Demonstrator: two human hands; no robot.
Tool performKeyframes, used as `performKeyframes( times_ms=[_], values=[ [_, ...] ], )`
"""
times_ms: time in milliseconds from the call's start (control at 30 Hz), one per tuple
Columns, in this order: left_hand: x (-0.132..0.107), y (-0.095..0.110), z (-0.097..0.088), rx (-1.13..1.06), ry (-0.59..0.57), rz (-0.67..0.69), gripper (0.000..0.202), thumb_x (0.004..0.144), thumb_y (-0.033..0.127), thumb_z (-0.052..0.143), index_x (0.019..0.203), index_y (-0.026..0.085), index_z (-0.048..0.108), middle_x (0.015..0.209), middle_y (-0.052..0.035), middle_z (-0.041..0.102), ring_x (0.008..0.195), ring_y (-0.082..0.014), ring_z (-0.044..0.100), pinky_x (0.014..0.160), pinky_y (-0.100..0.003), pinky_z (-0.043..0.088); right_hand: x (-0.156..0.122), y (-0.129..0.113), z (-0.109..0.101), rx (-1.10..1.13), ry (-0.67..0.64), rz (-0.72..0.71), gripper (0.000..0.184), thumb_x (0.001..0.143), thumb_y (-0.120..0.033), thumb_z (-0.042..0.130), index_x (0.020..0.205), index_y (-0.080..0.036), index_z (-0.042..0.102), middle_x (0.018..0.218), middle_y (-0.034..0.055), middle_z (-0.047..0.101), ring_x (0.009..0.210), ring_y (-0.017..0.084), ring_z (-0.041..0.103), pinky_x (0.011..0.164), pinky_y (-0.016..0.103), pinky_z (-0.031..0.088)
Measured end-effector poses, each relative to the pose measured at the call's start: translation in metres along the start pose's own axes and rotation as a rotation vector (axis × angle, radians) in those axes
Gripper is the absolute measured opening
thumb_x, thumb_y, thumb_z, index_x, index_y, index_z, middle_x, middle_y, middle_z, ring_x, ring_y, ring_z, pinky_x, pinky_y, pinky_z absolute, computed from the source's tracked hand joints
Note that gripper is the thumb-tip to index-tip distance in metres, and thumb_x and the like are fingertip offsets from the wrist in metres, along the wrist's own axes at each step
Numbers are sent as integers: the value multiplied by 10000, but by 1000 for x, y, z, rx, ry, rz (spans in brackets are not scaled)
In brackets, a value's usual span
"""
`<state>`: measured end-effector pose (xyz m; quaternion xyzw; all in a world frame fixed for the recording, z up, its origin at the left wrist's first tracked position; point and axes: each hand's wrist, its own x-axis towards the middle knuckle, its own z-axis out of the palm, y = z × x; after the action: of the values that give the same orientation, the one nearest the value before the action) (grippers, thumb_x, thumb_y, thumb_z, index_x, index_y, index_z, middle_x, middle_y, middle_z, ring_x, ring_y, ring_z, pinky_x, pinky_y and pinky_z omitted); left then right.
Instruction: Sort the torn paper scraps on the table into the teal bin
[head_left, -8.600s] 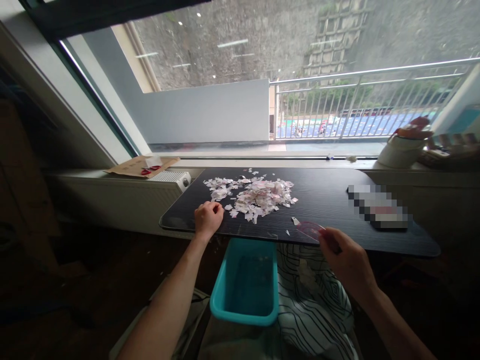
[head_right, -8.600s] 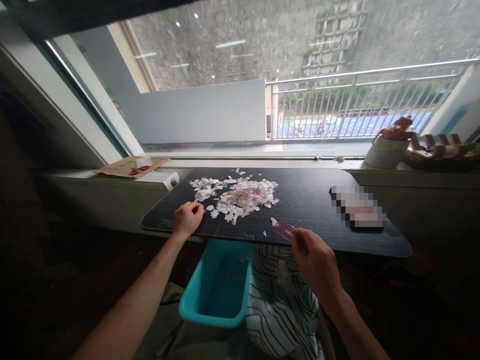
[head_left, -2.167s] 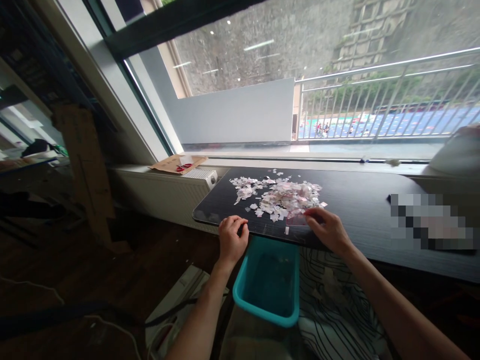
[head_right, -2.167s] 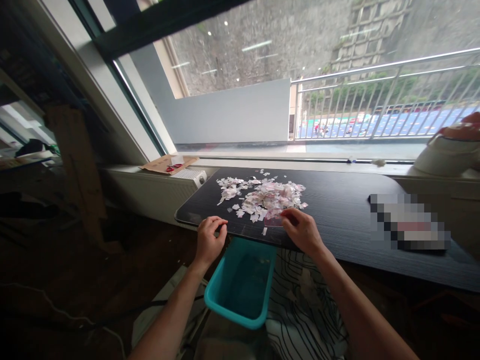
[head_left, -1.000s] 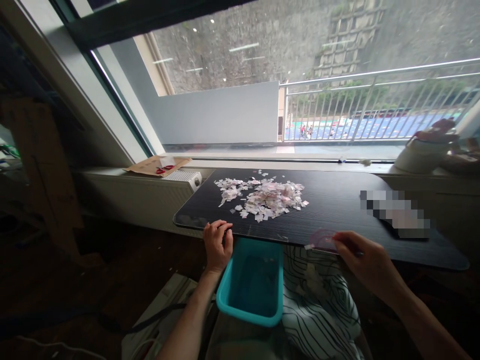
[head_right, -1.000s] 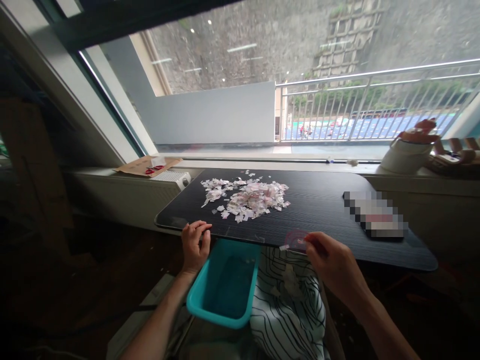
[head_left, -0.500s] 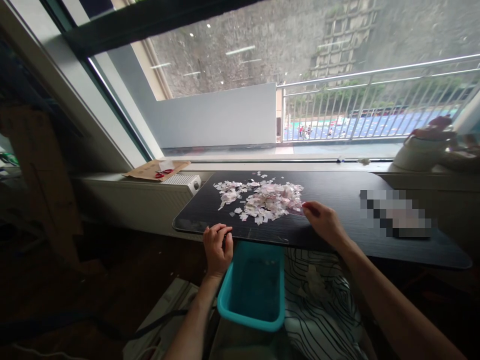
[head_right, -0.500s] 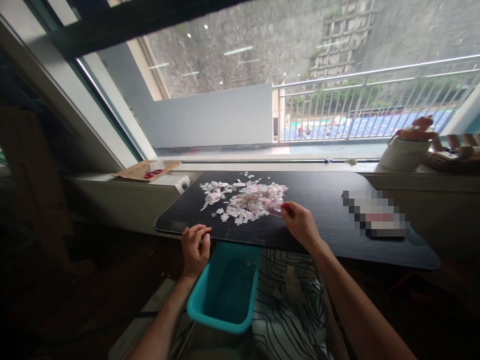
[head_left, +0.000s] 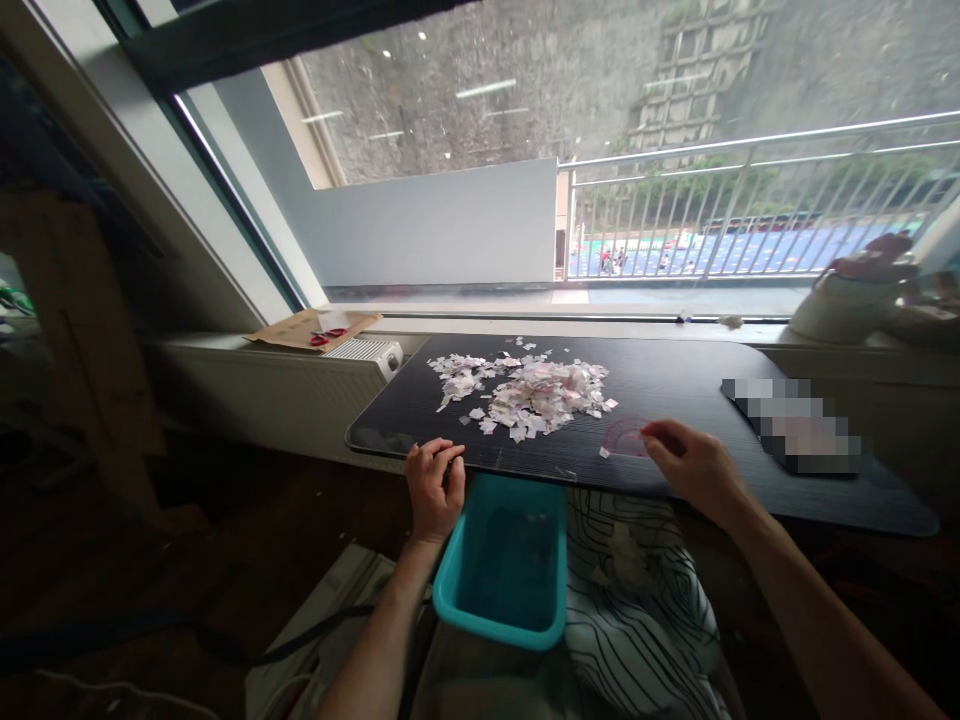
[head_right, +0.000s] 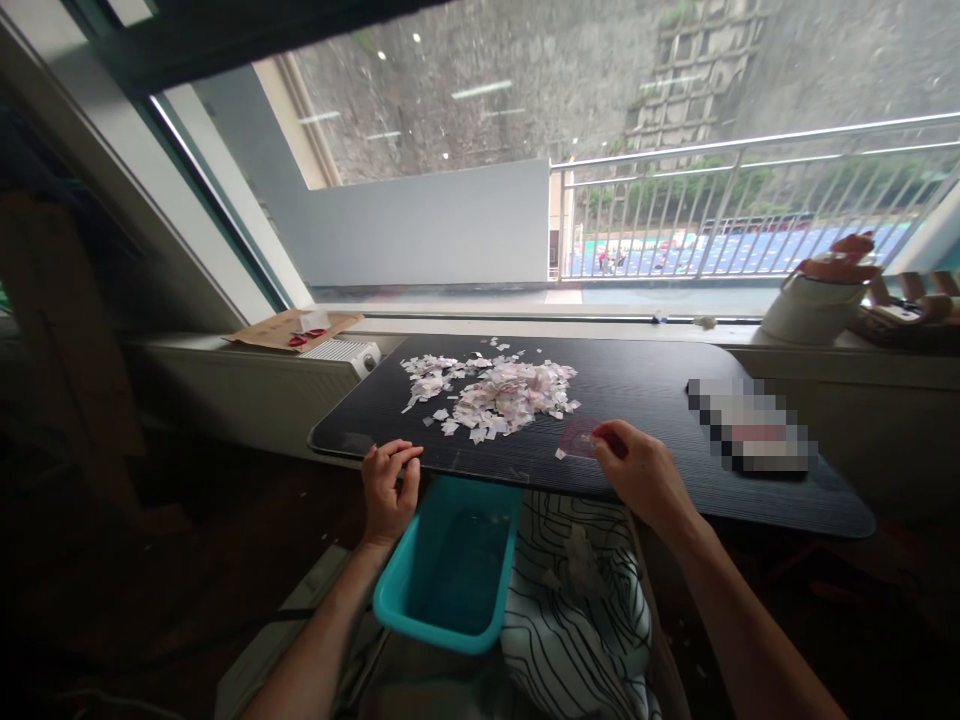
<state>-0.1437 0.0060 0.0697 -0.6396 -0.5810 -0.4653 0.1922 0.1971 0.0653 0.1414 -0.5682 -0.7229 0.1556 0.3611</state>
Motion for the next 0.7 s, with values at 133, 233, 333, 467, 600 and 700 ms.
performKeyframes(
  times_ms=[133,233,333,467,600,700],
  values=[
    [0,0,2,-5,9,-14,188,897,251,466,939,189,639,990,-76,601,993,-227,561,1023,-463,302,-25,5,-20,-10,-66,22,255,785,-400,525,857,-210,678,735,14,706,675,181,649,639,286,474],
    [1,1,2,-10,8,-22,193,893,256,466,929,185,642,983,-78,602,989,-231,562,1022,-473,301,-41,9,-26,-7,-75,41,261,793,-411,522,865,-212,676,770,17,714,691,180,653,648,283,485],
    [5,2,-2,-9,-4,-30,190,886,256,470,908,183,644,966,-79,605,973,-236,565,993,-467,331,-48,13,-26,-9,-56,48,278,788,-432,530,874,-212,676,789,22,718,690,182,654,640,281,494],
    [20,5,-7,7,-89,-32,146,852,228,511,840,184,650,889,-67,611,890,-231,576,882,-415,413,-50,15,-24,9,-45,50,283,800,-433,524,890,-209,670,798,21,715,694,179,653,651,282,497],
    [39,18,0,11,-262,9,163,824,200,547,931,197,669,962,-58,626,917,-221,575,862,-377,433,-52,16,-23,37,-48,56,285,797,-440,532,899,-209,666,826,23,717,740,191,661,675,288,497],
    [52,31,12,-4,-420,81,245,824,242,585,1055,239,669,1044,-41,624,985,-220,558,889,-366,427,-55,21,-22,44,-48,56,292,784,-451,548,899,-211,667,822,25,719,740,200,665,666,289,501]
  ],
)
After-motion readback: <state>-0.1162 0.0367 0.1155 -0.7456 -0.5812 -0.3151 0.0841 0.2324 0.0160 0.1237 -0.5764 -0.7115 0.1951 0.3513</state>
